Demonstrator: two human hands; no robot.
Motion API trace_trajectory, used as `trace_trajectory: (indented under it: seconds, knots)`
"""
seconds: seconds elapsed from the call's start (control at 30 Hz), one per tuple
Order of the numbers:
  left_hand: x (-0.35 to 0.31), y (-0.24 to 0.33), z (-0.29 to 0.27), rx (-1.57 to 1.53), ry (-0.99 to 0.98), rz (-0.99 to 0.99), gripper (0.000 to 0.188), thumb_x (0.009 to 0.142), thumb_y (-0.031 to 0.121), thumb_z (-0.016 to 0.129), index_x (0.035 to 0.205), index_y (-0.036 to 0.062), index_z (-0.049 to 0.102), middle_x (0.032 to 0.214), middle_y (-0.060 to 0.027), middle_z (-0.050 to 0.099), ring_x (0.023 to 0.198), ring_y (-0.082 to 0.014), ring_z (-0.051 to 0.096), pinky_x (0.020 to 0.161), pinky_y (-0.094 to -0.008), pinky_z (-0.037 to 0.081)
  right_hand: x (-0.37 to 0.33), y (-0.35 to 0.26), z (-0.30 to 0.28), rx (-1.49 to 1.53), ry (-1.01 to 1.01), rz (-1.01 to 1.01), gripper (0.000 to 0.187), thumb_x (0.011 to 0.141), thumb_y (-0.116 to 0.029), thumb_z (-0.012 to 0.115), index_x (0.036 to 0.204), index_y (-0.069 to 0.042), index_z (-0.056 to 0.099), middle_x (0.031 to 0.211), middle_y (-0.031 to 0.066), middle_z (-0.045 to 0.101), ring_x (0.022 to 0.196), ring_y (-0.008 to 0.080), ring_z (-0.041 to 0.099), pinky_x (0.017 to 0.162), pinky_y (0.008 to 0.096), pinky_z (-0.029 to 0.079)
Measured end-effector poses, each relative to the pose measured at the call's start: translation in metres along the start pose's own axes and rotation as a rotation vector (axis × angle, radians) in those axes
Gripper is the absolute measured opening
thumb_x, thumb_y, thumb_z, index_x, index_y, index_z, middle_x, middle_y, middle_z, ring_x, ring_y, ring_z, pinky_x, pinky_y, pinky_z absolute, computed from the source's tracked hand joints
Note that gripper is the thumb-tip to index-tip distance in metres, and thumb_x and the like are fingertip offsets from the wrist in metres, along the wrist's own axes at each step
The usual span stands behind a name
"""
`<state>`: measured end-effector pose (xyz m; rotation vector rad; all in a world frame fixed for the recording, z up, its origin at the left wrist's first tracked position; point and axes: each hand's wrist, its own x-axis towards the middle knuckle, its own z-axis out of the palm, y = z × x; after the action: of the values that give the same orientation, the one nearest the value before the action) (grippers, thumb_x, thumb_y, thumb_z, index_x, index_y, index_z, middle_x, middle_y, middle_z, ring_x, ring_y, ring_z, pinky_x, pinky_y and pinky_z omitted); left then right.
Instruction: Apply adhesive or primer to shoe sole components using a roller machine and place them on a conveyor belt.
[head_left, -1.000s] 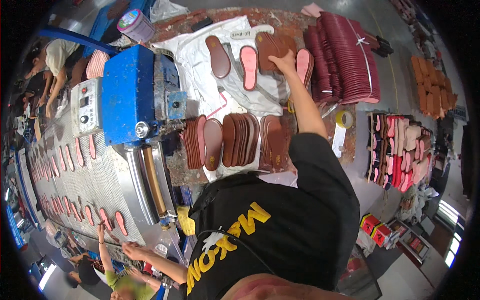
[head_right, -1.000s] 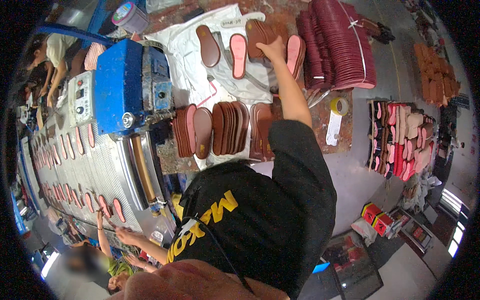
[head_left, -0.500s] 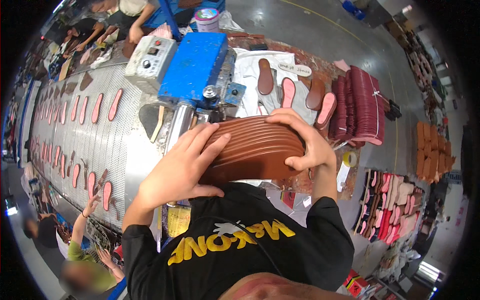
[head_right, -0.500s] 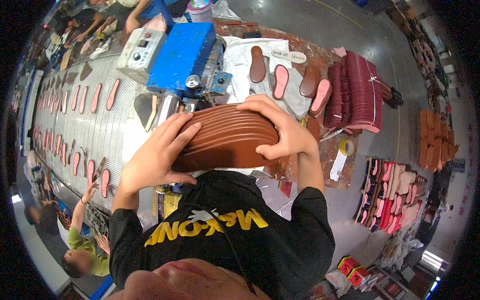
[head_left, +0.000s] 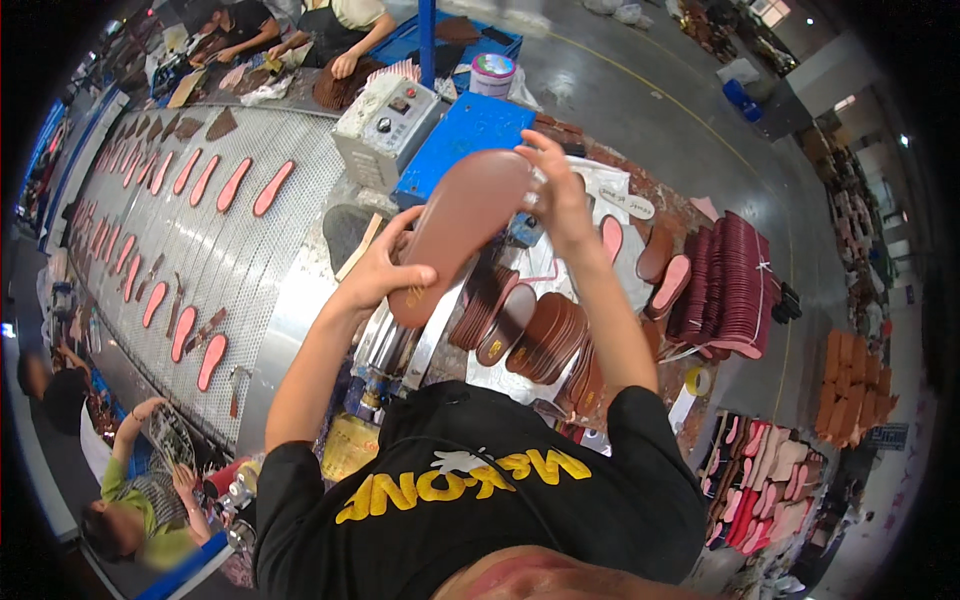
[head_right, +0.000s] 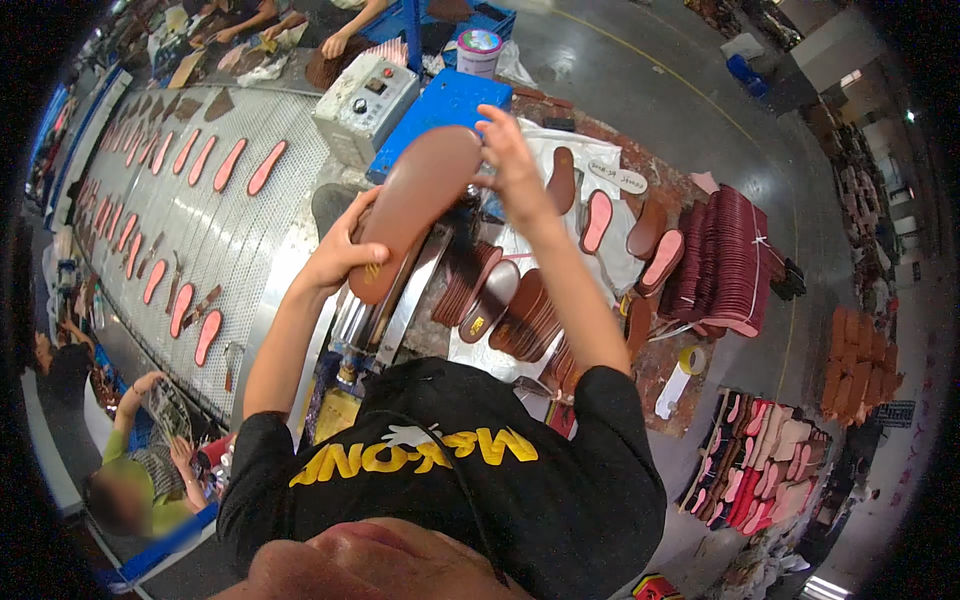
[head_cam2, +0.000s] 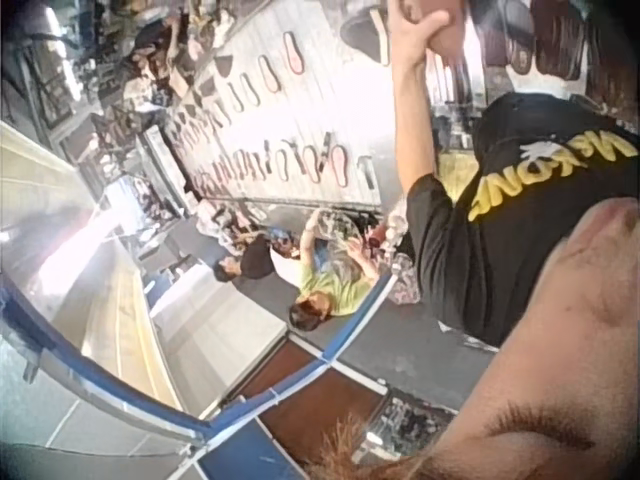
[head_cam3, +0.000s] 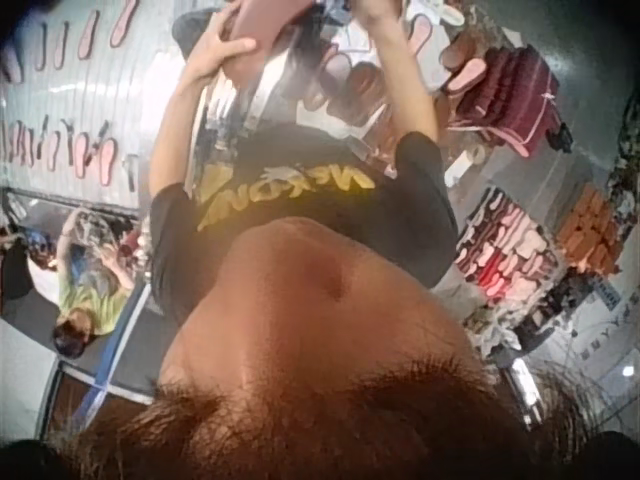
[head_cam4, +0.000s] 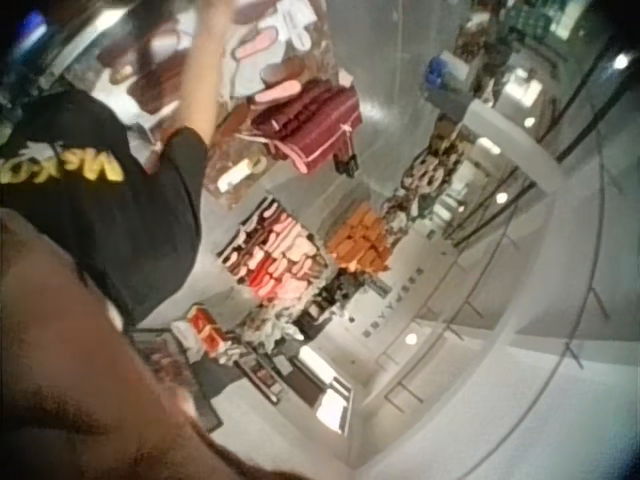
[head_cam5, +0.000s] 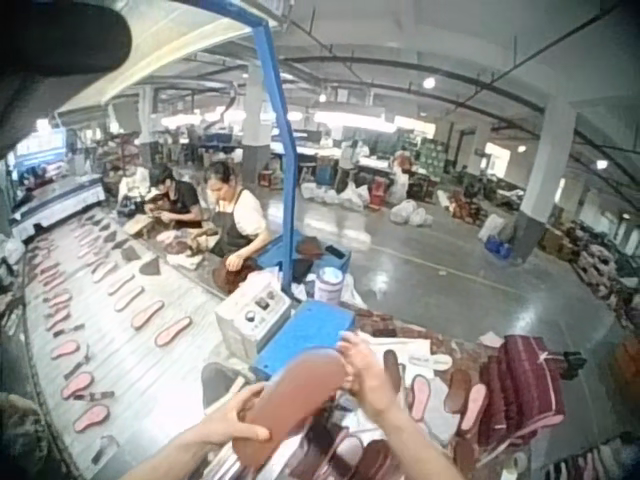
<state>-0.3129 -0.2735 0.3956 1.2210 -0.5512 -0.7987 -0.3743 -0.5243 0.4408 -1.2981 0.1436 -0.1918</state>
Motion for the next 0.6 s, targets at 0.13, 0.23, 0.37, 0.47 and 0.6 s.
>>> trace_trajectory:
  seconds: [0.13, 0.23, 0.37, 0.47, 0.6]
  knots:
    - [0.048, 0.004, -0.013, -0.005, 0.081, -0.027, 0.087, 0.068, 0.024, 0.078, 0.136, 0.0013, 0.029, 0.111, -0.0143, 0.055, 0.101, -0.0196, 0.055, 0.088, -0.0308, 0.043, 0.037, 0.041, 0.040, -0.283, 0.200, -0.474, 0.074, 0.081, -0.028, 0.062, 0.135, 0.002, 0.021, 0.130, 0.0180, 0.036, 0.120, 0.0282, 0.038, 0.100, 0.0380, 0.031]
    - [0.087, 0.020, -0.027, -0.015, 0.096, -0.071, 0.083, 0.072, 0.029, 0.075, 0.135, 0.0004, 0.029, 0.114, -0.0148, 0.054, 0.102, -0.0185, 0.055, 0.086, -0.0301, 0.044, 0.088, 0.051, 0.048, -0.210, 0.286, -0.482, 0.073, 0.081, -0.024, 0.060, 0.136, 0.003, 0.019, 0.131, 0.0208, 0.035, 0.120, 0.0288, 0.038, 0.101, 0.0372, 0.030]
    - [0.154, 0.024, -0.034, 0.611, 0.001, -0.168, 0.066, 0.083, 0.046, 0.060, 0.125, -0.0034, 0.046, 0.116, -0.0144, 0.055, 0.104, -0.0172, 0.052, 0.083, -0.0281, 0.044, 0.144, 0.094, 0.011, -0.454, 0.556, -0.260, 0.072, 0.080, -0.019, 0.056, 0.135, 0.007, 0.017, 0.132, 0.0290, 0.032, 0.123, 0.0392, 0.033, 0.103, 0.0422, 0.028]
    - [0.169, -0.002, -0.048, 0.552, 0.117, -0.112, 0.064, 0.085, 0.051, 0.053, 0.119, -0.0032, 0.052, 0.114, -0.0133, 0.057, 0.102, -0.0172, 0.052, 0.087, -0.0282, 0.041, 0.145, 0.098, 0.015, -0.507, 0.551, -0.241, 0.073, 0.080, -0.020, 0.056, 0.135, 0.008, 0.016, 0.132, 0.0317, 0.029, 0.125, 0.0439, 0.027, 0.104, 0.0435, 0.025]
    - [0.162, -0.012, -0.066, 0.323, 0.175, 0.016, 0.058, 0.088, 0.051, 0.047, 0.115, 0.0001, 0.055, 0.109, -0.0077, 0.058, 0.096, -0.0151, 0.053, 0.087, -0.0281, 0.038, 0.112, 0.067, 0.039, -0.771, 0.443, -0.401, 0.079, 0.079, -0.027, 0.060, 0.135, 0.008, 0.017, 0.131, 0.0363, 0.027, 0.121, 0.0468, 0.033, 0.102, 0.0439, 0.030]
